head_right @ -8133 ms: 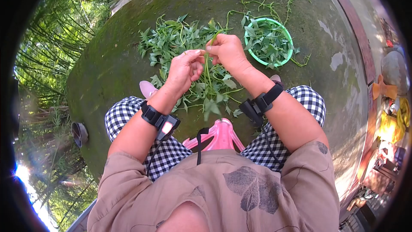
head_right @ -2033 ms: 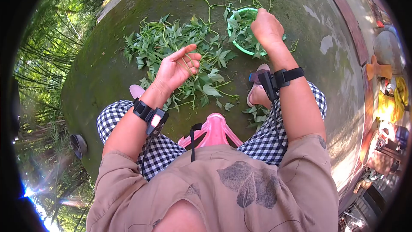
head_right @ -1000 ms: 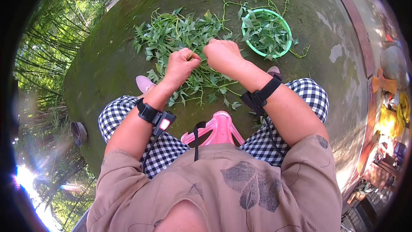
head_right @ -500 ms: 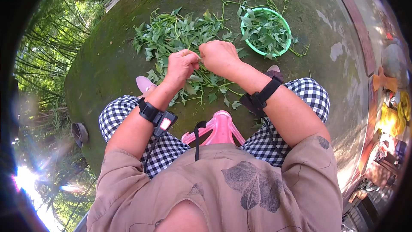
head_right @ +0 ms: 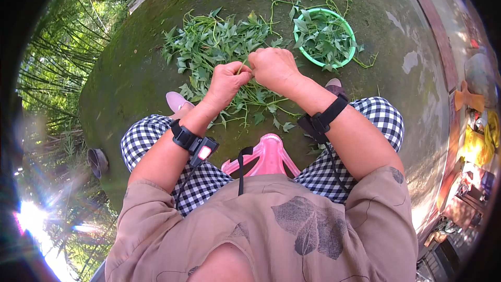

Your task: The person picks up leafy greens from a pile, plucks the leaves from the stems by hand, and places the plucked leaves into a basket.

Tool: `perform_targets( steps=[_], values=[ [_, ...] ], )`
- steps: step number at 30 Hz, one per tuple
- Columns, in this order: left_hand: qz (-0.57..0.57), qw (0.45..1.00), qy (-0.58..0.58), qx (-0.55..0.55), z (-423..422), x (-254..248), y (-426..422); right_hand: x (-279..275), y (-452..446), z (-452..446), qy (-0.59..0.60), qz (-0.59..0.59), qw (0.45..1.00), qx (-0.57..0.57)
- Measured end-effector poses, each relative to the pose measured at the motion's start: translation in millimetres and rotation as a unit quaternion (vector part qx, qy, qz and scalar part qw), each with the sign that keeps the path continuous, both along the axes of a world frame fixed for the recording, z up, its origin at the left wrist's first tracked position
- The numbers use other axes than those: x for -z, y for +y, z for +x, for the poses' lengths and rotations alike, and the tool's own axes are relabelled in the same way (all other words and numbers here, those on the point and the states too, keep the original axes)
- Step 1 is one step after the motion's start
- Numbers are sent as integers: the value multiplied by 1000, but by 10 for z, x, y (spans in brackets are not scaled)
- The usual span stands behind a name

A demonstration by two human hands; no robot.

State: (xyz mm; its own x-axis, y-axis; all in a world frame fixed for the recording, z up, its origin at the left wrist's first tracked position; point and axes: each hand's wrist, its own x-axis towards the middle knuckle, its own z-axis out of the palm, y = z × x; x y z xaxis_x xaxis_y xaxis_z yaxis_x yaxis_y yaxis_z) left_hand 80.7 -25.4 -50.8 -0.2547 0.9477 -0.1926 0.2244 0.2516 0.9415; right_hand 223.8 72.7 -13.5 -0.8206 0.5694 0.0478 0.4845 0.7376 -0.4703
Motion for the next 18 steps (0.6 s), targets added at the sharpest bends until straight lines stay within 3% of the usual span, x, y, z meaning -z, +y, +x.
perform_targets(
  steps=[2, 5, 9, 12, 18],
  values=[
    [33, 997, 57, 28, 10, 22, -20, -8, -16, 6, 8, -1, 1000, -25],
    [43, 997, 56, 9, 51, 6, -43, -40, -68, 8, 13, -21, 999, -38],
    [-75, 971, -191, -123, 67, -122, -21, -43, -83, -22, 17, -49, 999, 1],
    [-94, 942, -276, -168, 84, -216, -31, -35, -80, -30, 23, -64, 998, 17],
    [-81, 910, -325, -245, -23, -173, 15, 17, -69, -19, 8, -86, 996, 29]
  ],
)
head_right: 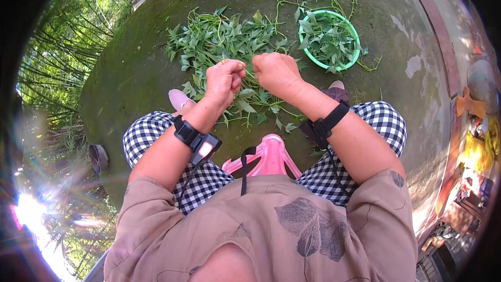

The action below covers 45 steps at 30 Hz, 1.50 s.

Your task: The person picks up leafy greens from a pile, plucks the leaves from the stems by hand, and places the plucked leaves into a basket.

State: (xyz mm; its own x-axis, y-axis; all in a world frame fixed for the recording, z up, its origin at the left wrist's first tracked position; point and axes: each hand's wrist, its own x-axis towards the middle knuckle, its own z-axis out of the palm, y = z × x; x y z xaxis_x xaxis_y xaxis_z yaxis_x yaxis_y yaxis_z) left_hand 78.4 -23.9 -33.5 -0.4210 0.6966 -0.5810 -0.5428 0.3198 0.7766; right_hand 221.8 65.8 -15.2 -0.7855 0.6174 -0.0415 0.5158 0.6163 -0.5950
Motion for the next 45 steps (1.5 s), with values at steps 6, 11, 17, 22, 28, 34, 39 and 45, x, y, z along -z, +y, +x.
perform_targets(
  steps=[6, 11, 17, 22, 28, 34, 39, 45],
  values=[
    [75, 996, -44, 25, -230, -48, 20, 27, 130, 82, -44, -38, 998, 22],
    [137, 979, -146, 50, -541, -33, 13, 105, 243, 186, -89, -57, 993, 43],
    [44, 986, -43, 158, -401, -67, -28, 126, 297, 259, -25, -120, 992, 38],
    [-3, 977, -11, 211, -249, 4, -44, 134, 261, 236, 4, -143, 990, 18],
    [-30, 969, 60, 238, -115, 17, -10, 137, 217, 234, -11, -139, 990, -7],
    [-46, 960, 57, 271, 0, -35, 15, 178, 132, 219, 54, -118, 991, -21],
    [-10, 969, 18, 246, 0, 50, 23, 159, 121, 232, 95, -179, 979, -6],
    [6, 972, -12, 235, 29, -3, 42, 84, 122, 278, 87, -335, 938, 34]
  ],
)
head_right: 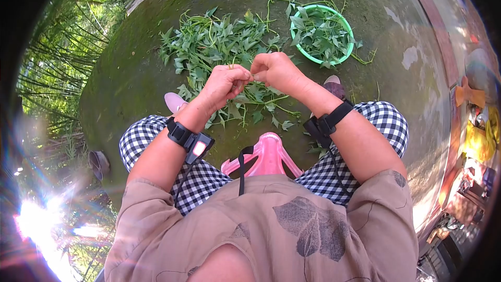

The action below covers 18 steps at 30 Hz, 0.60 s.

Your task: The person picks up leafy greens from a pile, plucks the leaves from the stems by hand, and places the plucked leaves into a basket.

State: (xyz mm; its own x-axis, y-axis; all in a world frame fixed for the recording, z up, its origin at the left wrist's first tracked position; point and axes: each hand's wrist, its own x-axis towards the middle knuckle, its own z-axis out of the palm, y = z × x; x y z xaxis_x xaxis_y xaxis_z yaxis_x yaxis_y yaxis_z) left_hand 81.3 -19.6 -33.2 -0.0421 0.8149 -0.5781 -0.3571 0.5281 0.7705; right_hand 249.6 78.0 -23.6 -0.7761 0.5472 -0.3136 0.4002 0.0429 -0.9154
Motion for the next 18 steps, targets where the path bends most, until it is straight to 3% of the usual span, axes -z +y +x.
perform_targets(
  steps=[7, 10, 18],
  values=[
    [-5, 1000, 21, -2, 52, -1, 19, -70, -57, 25, -10, -4, 1000, 23],
    [-7, 999, 39, 5, 67, 19, 12, 49, -101, 34, 55, 131, 989, 27],
    [-63, 995, 41, -59, 68, 314, -50, -86, 244, 152, 92, 71, 982, 147]
  ],
)
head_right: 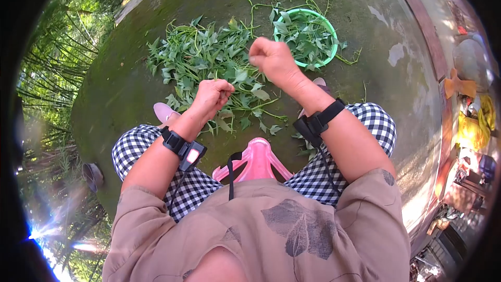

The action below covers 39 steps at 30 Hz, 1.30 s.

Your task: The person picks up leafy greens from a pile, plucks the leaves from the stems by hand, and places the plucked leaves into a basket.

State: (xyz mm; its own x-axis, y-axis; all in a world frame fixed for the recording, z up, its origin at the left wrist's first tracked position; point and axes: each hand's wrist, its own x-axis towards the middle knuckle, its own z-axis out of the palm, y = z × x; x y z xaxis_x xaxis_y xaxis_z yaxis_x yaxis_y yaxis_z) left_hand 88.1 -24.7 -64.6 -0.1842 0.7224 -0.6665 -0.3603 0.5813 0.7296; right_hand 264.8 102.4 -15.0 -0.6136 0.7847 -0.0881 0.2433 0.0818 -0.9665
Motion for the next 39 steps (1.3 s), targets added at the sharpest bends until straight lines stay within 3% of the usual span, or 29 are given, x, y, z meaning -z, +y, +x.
perform_targets(
  steps=[4, 6, 7, 10, 12, 14, 15, 18, 21, 24, 28, 31, 36, 39],
  values=[
    [-45, 998, -47, -5, -85, -53, 9, -92, 515, 287, -8, 15, 988, 153],
    [-58, 992, -112, -30, -104, -131, 33, -84, 696, 398, -100, 124, 952, 262],
    [-45, 987, -152, -27, -146, -71, 42, -94, 727, 449, -208, 214, 912, 282],
    [-21, 979, -201, -40, -172, -78, 83, 5, 649, 391, -254, 164, 931, 203],
    [-6, 979, -200, -46, -177, -75, 96, 151, 393, 205, -176, 97, 978, 59],
    [-4, 979, -194, -60, -137, -82, 114, 74, 11, -47, -164, -102, 981, -35],
    [-8, 980, -184, -78, -95, -142, 128, 17, -128, -133, -184, -107, 975, -64],
    [-13, 977, -186, -101, -58, -80, 159, 8, -397, -246, -201, 77, 973, -80],
    [-28, 965, -225, -132, -5, -114, 165, 145, -489, -308, -97, 282, 951, -86],
    [-35, 957, -259, -126, -14, -66, 195, 141, -457, -261, -152, 394, 894, -152],
    [-14, 959, -279, -55, -15, -67, 167, 139, -407, -183, -149, 432, 869, -187],
    [-36, 959, -277, -52, 25, -91, 154, 102, -437, -144, -129, 409, 886, -176],
    [-73, 984, -154, -46, -17, -27, 190, -61, -42, 26, -58, 206, 974, -74],
    [-43, 984, -173, 7, -45, -55, 170, -173, 465, 339, -170, 198, 960, 102]
  ],
)
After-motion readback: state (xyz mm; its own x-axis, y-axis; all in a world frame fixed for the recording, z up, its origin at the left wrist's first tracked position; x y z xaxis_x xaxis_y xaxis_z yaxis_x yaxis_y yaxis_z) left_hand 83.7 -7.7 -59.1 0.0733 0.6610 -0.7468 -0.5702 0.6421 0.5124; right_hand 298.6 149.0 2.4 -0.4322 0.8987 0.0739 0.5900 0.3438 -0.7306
